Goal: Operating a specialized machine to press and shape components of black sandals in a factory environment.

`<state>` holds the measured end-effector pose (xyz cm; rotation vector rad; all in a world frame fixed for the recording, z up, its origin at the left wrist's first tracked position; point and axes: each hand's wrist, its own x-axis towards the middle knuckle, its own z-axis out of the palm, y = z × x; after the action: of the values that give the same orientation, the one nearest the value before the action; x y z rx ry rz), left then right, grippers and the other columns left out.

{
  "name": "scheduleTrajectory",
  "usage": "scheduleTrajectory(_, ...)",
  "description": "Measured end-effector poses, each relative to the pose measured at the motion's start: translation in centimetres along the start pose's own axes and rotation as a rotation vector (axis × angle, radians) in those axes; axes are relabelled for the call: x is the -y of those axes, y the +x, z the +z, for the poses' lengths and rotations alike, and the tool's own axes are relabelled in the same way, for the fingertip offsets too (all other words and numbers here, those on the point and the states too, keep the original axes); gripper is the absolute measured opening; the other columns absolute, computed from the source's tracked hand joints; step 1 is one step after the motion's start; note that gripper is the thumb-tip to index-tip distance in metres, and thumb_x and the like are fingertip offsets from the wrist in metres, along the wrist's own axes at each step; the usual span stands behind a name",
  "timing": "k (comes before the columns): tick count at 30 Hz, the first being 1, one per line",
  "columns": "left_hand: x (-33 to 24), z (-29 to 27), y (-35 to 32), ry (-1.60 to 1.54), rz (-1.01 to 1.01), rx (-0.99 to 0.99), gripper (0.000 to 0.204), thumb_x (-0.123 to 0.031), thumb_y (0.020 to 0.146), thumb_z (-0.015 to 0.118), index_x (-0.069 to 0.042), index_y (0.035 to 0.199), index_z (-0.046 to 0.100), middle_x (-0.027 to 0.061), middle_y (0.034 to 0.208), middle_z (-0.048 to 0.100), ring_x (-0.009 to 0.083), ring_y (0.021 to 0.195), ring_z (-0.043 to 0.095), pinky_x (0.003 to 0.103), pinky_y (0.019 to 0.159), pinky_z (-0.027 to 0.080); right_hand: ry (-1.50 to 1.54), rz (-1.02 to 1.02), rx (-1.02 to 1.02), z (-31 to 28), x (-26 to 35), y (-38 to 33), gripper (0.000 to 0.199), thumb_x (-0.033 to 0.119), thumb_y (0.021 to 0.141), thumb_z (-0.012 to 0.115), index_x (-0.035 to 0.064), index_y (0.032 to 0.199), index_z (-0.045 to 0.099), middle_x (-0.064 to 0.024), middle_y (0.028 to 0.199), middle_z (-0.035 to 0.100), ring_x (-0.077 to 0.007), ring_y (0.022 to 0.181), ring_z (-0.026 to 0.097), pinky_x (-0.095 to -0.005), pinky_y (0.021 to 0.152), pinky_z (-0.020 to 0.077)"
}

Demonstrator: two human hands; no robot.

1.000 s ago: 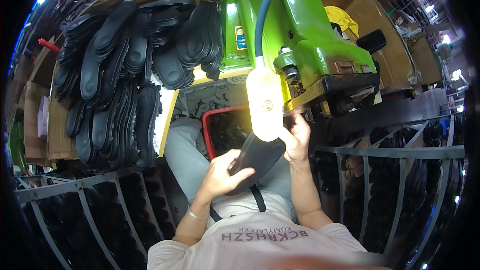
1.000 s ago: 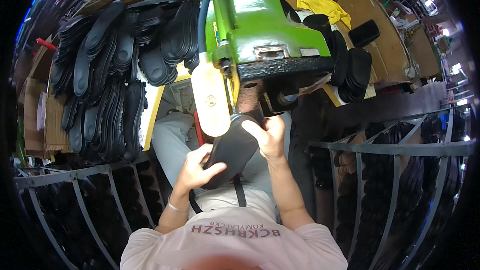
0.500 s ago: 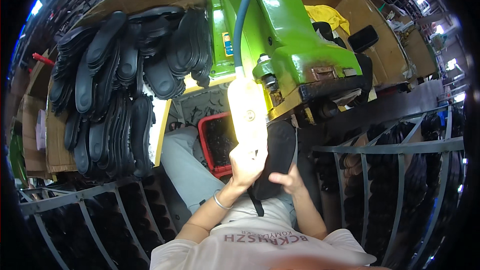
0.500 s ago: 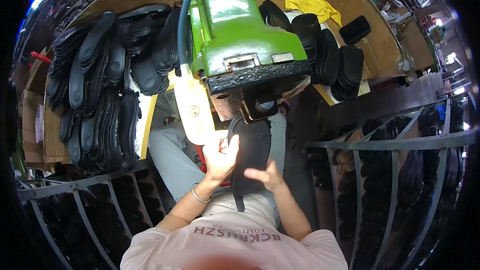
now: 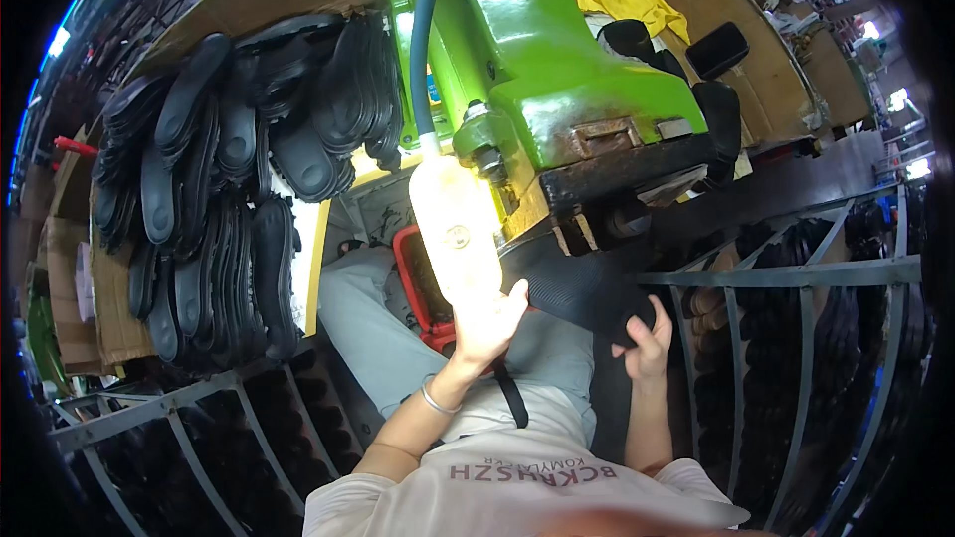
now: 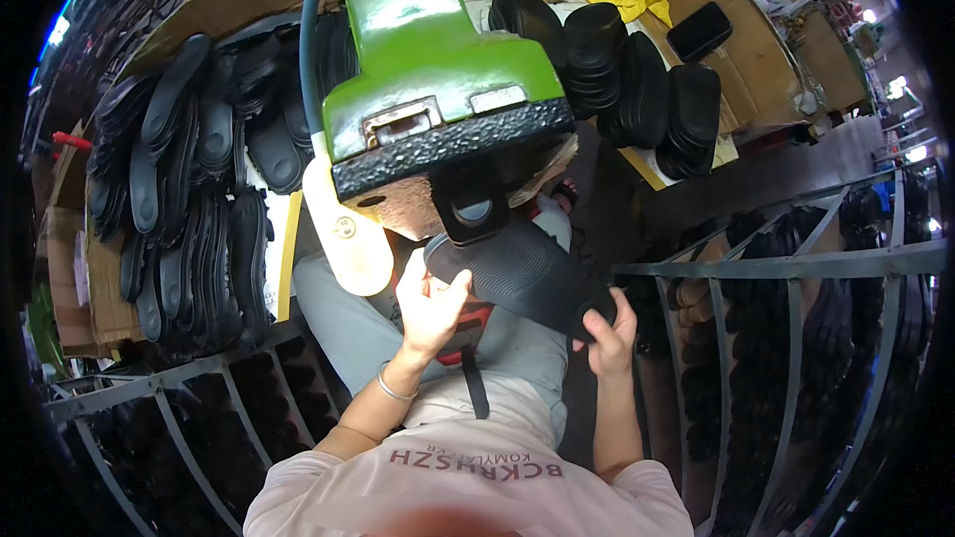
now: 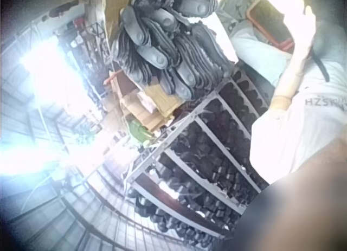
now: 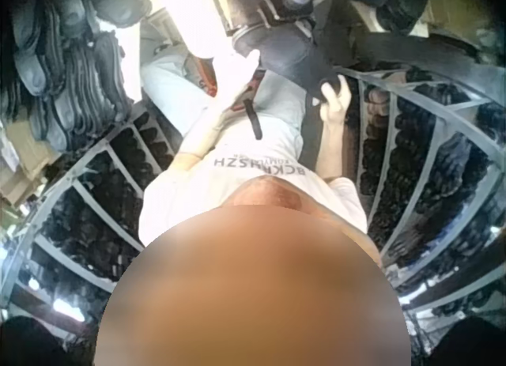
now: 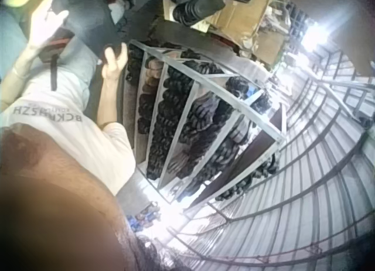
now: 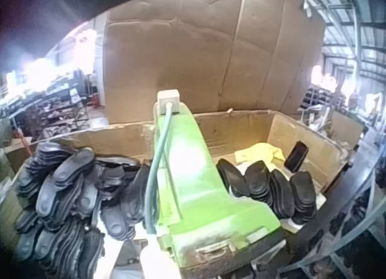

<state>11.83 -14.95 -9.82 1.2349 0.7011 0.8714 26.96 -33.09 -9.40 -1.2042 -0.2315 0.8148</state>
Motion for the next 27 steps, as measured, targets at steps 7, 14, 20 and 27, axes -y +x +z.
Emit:
scheduleTrajectory(7,0.7,-0.9,0.8,0.195,0.069,0.063,0.021,0.002,0.083,0.064,0.004,0.103,0.059,0.0052,0.088,0.062,0.0072,0.075,0.056,0.02,0.066,0.047,-0.122,0.164,0.212,-1.9,-3.5,3.1,0.032,0.005,0.083,0.064,-0.002,0.11,0.049,-0.0145,0.096,0.063,-0.0199,0.073,0.065,-0.0319,0.061,0.0549)
scheduleTrajectory(14,1.3,0.5,3.1,0.428,0.236,-0.004,0.013,-0.006,0.081,0.07,0.002,0.091,0.066,0.0001,0.074,0.061,0.005,0.064,0.054,0.019,0.057,0.044,0.099,0.361,0.268,0.7,-8.0,-2.1,0.028,0.004,0.082,0.064,-0.0064,0.105,0.053,-0.0182,0.09,0.064,-0.0286,0.074,0.066,-0.0354,0.059,0.0556)
scheduleTrajectory(20,-0.5,-0.8,2.0,0.386,0.294,-0.062,0.012,-0.005,0.076,0.073,0.0,0.086,0.067,0.0097,0.076,0.067,0.0197,0.063,0.064,0.028,0.059,0.052,0.072,0.277,0.306,1.6,-5.6,-3.9,0.027,0.005,0.081,0.064,-0.0088,0.102,0.053,-0.0187,0.083,0.063,-0.0277,0.069,0.066,-0.0355,0.057,0.0556)
scheduleTrajectory(27,1.8,0.4,3.0,0.421,0.263,-0.057,0.015,-0.002,0.079,0.071,0.003,0.093,0.068,0.0012,0.074,0.063,0.0058,0.065,0.054,0.021,0.056,0.043,0.044,0.408,0.46,2.6,-8.4,-3.2,0.02,0.001,0.081,0.063,-0.0046,0.099,0.058,-0.0153,0.091,0.064,-0.0216,0.082,0.063,-0.0327,0.071,0.0531)
